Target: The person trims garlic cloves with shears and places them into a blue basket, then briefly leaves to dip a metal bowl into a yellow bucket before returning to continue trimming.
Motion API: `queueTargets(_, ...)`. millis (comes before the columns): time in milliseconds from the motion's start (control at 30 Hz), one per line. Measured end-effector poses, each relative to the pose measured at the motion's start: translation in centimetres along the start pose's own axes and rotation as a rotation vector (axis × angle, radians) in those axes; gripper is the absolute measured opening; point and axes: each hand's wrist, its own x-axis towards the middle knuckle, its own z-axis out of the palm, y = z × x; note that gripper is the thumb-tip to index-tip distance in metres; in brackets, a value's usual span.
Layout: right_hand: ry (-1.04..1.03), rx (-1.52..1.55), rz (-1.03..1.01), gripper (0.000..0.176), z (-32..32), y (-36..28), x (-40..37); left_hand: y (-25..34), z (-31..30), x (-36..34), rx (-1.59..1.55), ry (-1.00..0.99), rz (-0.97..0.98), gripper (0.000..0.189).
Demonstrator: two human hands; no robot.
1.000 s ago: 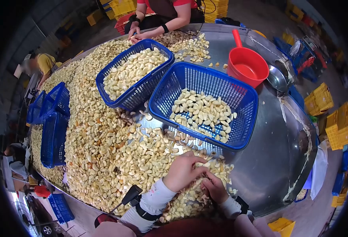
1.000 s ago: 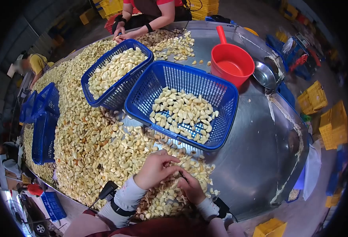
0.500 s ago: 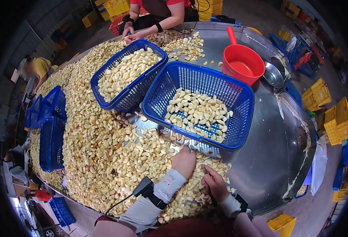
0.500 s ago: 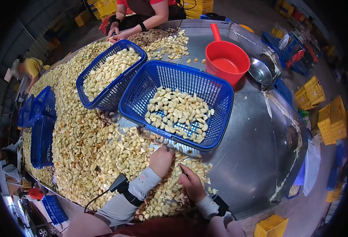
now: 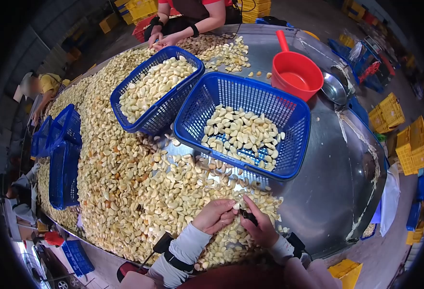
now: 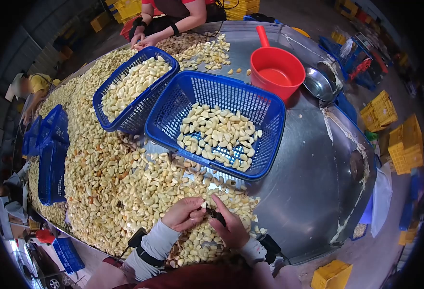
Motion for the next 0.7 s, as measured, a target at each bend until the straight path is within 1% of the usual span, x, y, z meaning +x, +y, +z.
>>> queueTargets(33,-0.063,0.089,0.030,0.057,-0.1,0.2,-0.1,-0.4,-0.1,0.1,0.002,0.048,0.001,0.020)
queueTargets(67,-0.064,0.089,0.034,0.057,-0.3,0.3,-0.3,-0.6,-0.1,0.0,-0.001,0.048,-0.001,0.020)
queueTargets(133,-0.143,0.359,0.244,0.057,-0.7,0.2,-0.3,-0.8,0.0,0.0,0.029,0.027,-0.007,0.020)
queueTargets(167,-0.139,0.359,0.245,0.057,-0.6,0.4,-0.4,-0.9,0.1,0.0,0.030,0.025,-0.010,0.020)
queueTargets(233,-0.003,0.690,0.357,0.055,-0.2,1.5,-0.5,-1.0,0.6,0.0,0.119,0.058,-0.028,0.021)
queueTargets(267,0.000,0.690,0.353,0.055,-0.2,1.9,-0.5,-0.6,1.1,0.2,0.123,0.056,-0.029,0.021)
queueTargets(333,0.060,0.702,0.348,0.053,-0.2,2.8,-0.7,1.4,4.3,0.5,0.247,0.023,0.238,0.024)
queueTargets(400,0.066,0.659,0.347,0.052,-0.2,3.6,-0.9,4.4,9.4,0.4,0.164,-0.109,0.532,0.031)
queueTargets(433,0.102,0.656,0.353,0.052,-0.2,3.6,-1.0,5.4,10.8,0.4,0.159,-0.111,0.538,0.031)
queueTargets(500,0.171,0.627,0.391,0.051,-0.7,2.6,-1.0,6.6,12.6,0.6,0.712,0.098,0.925,0.040)
queueTargets(533,0.170,0.625,0.385,0.051,-1.0,2.6,-1.1,6.0,12.8,0.7,0.951,0.268,1.206,0.035)
queueTargets(600,0.193,0.624,0.360,0.050,-1.6,3.2,-1.7,3.8,10.0,0.0,1.529,0.389,1.050,0.026)
queueTargets(667,0.208,0.613,0.337,0.050,-1.5,4.2,-2.0,-0.9,5.4,1.3,2.008,0.202,0.739,0.017)
queueTargets(700,0.195,0.584,0.350,0.050,-1.5,4.1,-2.1,-3.3,2.6,1.8,2.099,0.121,0.668,0.019)
